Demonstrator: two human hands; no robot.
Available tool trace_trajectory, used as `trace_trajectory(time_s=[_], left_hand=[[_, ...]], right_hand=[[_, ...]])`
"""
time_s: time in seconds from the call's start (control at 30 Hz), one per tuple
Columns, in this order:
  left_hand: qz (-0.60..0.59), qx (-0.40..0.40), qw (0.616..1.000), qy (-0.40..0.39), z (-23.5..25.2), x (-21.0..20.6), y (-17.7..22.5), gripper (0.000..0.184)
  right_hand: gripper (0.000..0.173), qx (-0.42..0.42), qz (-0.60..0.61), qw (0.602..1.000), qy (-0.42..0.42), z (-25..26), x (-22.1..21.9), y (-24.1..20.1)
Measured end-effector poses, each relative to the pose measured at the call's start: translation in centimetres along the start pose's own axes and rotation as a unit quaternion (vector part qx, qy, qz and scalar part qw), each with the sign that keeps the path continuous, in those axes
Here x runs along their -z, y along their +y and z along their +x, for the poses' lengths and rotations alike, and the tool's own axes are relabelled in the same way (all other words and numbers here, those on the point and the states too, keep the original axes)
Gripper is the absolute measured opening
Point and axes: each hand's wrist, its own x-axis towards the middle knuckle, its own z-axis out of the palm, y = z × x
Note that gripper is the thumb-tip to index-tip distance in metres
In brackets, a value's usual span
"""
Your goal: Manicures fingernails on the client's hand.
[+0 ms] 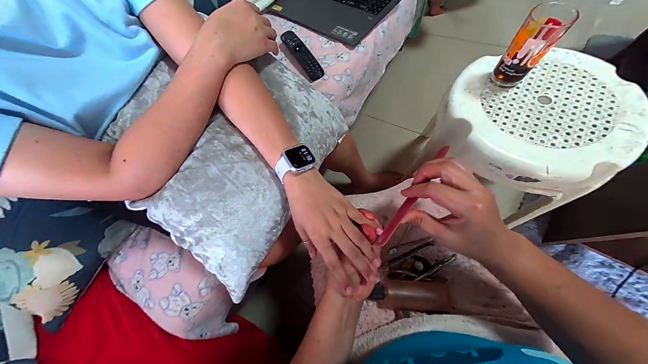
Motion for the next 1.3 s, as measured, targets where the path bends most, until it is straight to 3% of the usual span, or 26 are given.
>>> trace_trajectory(time_s=[0.13, 0.23, 0.37, 0.4, 0.47, 0.53, 0.6, 0.67, 0.73, 0.83, 0.93, 1.03, 1.13, 1.23, 1.3], left_hand=[[-0.025, 0.009, 1.0, -0.003, 0.0, -0.7, -0.2, 0.028], [0.006, -0.005, 1.0, 0.03, -0.2, -0.5, -0.1, 0.02], [0.005, -0.023, 0.999, 0.03, 0.0, -0.4, -0.2, 0.018], [0.002, -0.022, 0.999, 0.032, 0.0, -0.3, -0.3, 0.018], [0.015, -0.017, 0.999, 0.036, 0.0, -0.4, -0.4, 0.018], [0.029, -0.004, 0.998, 0.057, -0.4, -1.2, -0.2, 0.018], [0.05, 0.005, 0.993, 0.111, -1.0, -2.4, 0.1, 0.037], [0.079, 0.0, 0.988, 0.132, -1.3, -2.5, 0.2, 0.041], [0.089, -0.02, 0.985, 0.148, -1.2, -1.9, 0.2, 0.029], [0.116, -0.034, 0.975, 0.189, -1.2, -2.2, 0.4, 0.033], [0.121, -0.007, 0.971, 0.204, -1.5, -2.3, 0.9, 0.044], [0.141, 0.022, 0.978, 0.154, -1.5, -0.8, 1.4, 0.033], [0.129, 0.027, 0.987, 0.088, -0.5, 0.2, 1.9, 0.017], [0.138, 0.046, 0.987, 0.063, -0.3, 0.6, 2.2, 0.015], [0.119, 0.048, 0.991, 0.047, -0.3, 0.3, 2.2, 0.014]], right_hand=[[0.037, 0.009, -0.015, 1.0, 0.018, -0.8, -1.2, -2.1], [0.037, -0.003, -0.047, 0.998, 0.035, -1.0, -0.5, -0.7], [0.039, -0.079, -0.06, 0.994, 0.036, -1.1, 1.4, 1.0], [0.039, -0.102, -0.014, 0.994, 0.032, -0.7, 1.6, 0.5], [0.033, -0.136, 0.199, 0.97, 0.003, 0.5, 1.7, -1.7], [0.035, -0.151, 0.443, 0.88, -0.077, 2.0, 1.0, -4.4], [0.039, -0.134, 0.533, 0.822, -0.151, 3.5, -0.3, -6.3], [0.039, -0.154, 0.501, 0.838, -0.15, 5.1, -1.5, -6.9], [0.044, -0.182, 0.494, 0.845, -0.099, 6.3, -2.5, -6.6], [0.046, -0.141, 0.515, 0.844, -0.05, 5.7, -3.3, -5.9], [0.043, -0.053, 0.48, 0.866, -0.131, 2.3, -2.9, -4.0], [0.042, 0.016, 0.341, 0.91, -0.237, -1.3, -1.1, -1.9], [0.041, 0.041, 0.123, 0.938, -0.323, -4.3, 0.9, -1.8], [0.034, 0.021, -0.037, 0.946, -0.322, -6.8, 1.1, -2.7], [0.03, 0.002, -0.08, 0.951, -0.299, -7.4, 0.8, -3.3]])
